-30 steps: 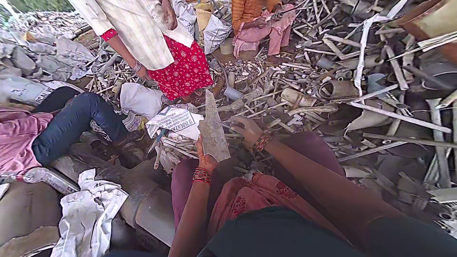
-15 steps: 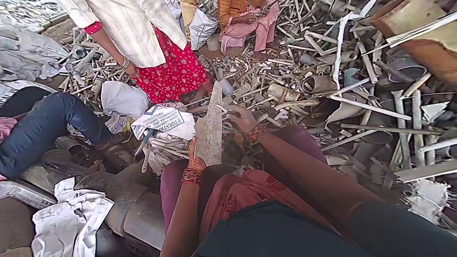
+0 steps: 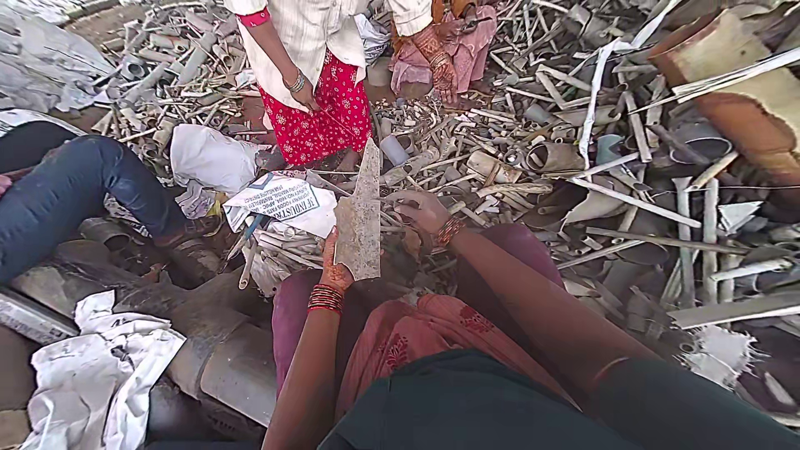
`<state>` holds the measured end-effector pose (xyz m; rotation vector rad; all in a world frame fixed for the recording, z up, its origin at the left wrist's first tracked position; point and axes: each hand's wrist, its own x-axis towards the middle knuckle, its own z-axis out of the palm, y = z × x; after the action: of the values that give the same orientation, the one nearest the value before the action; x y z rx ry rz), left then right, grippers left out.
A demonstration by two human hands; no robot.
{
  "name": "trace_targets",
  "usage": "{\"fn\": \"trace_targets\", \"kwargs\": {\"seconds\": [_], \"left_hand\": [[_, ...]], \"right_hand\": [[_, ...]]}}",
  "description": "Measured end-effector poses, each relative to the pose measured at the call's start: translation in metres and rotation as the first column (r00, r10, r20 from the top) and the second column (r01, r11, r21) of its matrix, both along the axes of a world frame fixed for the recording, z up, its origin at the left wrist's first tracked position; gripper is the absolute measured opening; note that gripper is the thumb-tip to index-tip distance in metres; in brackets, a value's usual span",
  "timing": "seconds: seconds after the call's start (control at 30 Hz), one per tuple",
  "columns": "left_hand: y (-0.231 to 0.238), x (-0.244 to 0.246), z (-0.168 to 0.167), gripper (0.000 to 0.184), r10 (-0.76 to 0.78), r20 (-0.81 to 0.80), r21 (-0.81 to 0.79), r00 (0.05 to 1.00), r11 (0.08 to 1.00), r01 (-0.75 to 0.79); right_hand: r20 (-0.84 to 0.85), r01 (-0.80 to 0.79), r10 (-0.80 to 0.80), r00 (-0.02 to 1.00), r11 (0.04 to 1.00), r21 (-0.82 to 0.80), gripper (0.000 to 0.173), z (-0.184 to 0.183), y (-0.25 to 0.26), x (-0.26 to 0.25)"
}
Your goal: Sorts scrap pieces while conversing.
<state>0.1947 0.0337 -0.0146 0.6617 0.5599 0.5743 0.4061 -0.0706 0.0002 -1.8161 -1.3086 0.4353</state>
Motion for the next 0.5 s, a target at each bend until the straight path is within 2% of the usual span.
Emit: {"fn": "trace_targets", "kwargs": {"seconds": [0.07,0.2,0.23,0.37,0.43,0.5], "left_hand": [[-0.002,-0.002,0.002,0.053,0.004,-0.009,0.003,1.000,1.000,-0.004],[0.002,-0.002,0.000,0.053,0.029,-0.033,0.007,0.999,1.000,-0.028],[0.003,-0.003,-0.001,0.052,0.033,-0.042,0.008,0.999,0.999,-0.033],[0.004,-0.002,-0.005,0.052,0.020,-0.007,0.028,1.000,0.999,-0.020],[0.002,-0.002,-0.005,0.052,0.011,0.009,0.030,1.000,0.999,-0.011],[0.003,-0.003,-0.005,0.054,0.012,0.004,0.018,1.000,1.000,-0.012]], "right_hand": [[-0.029,-0.028,0.027,0.999,1.000,-0.015,0.029,0.001,-0.001,-0.002],[-0.089,-0.260,0.249,0.964,0.955,-0.144,0.027,0.002,-0.002,-0.009],[-0.049,-0.241,0.236,0.971,0.959,-0.152,0.027,0.001,0.000,-0.010],[0.051,0.032,-0.029,0.998,0.998,-0.062,0.031,0.000,0.004,-0.001],[0.047,0.004,-0.003,0.999,0.999,-0.033,0.031,-0.004,0.003,0.001],[0.002,-0.132,0.132,0.991,0.990,-0.055,0.028,-0.005,0.001,-0.007]]}}
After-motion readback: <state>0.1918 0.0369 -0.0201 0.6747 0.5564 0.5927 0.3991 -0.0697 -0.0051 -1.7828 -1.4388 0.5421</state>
